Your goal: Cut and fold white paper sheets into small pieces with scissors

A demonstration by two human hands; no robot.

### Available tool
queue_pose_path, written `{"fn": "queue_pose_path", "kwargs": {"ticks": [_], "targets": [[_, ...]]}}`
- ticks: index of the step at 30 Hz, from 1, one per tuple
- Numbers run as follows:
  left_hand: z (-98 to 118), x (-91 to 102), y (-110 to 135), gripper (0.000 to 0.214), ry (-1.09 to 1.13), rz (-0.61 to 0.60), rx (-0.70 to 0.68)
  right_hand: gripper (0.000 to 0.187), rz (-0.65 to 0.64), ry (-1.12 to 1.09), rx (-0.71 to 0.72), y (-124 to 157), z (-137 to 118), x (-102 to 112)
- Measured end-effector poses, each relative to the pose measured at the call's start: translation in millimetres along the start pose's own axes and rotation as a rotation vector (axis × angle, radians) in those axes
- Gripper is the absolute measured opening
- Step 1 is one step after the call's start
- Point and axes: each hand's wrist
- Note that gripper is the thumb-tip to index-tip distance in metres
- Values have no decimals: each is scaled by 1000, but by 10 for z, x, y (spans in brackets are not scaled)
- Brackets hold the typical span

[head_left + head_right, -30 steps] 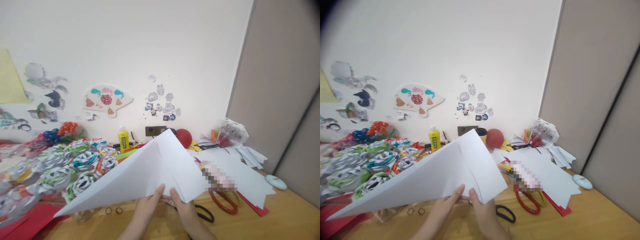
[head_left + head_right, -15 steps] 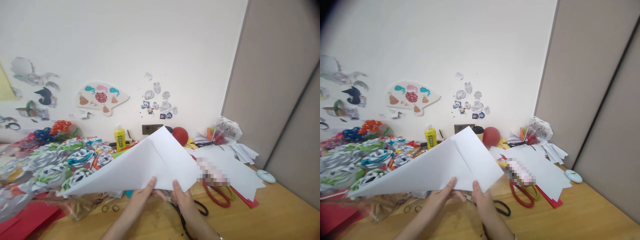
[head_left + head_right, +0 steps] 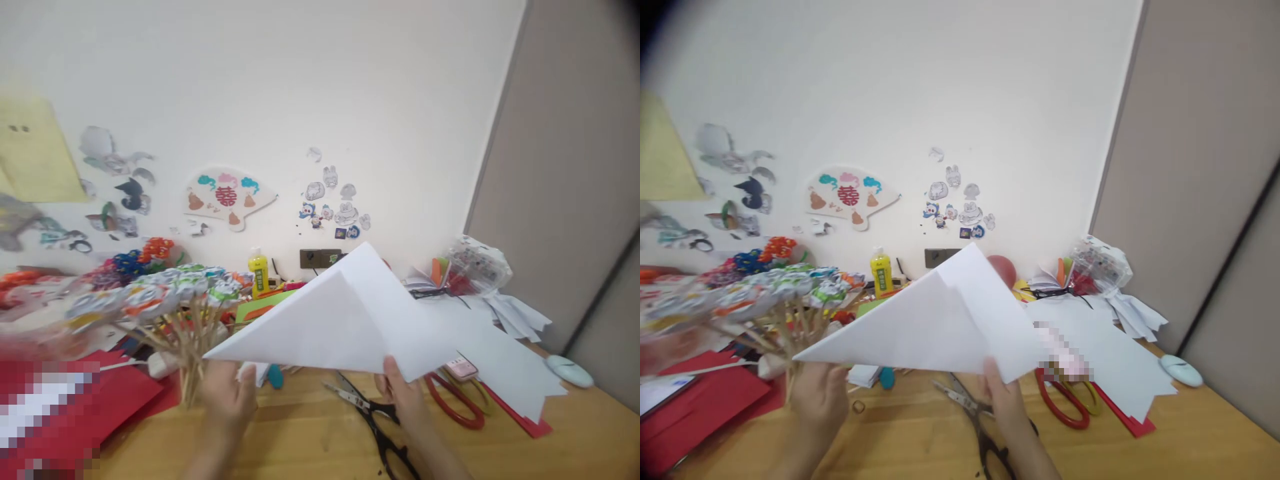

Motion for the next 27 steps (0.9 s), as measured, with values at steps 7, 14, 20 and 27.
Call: {"fn": "queue_pose_path", "kwargs": {"ticks": [7,14,20,27], "targets": [[-579,128,-430,90,-469,413,165,51,-2,74,64,-94,10,232],[-652,-96,-305,61,-319,235,47,50,34,166,74,-91,61,229],[-325,-146,98,32,29,-248,-104,50,44,111,44,-81,109,250],[1,-681,698,78,518,-877,47,53,-49,-61,-223,105,252,-28]]}}
Point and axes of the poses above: each hand's wrist, its own y-axis away from the middle knuckle, its own x-axis out of the back of the hand, z = x × y, and after that the axes turned 12 degrees about -y, right-handed
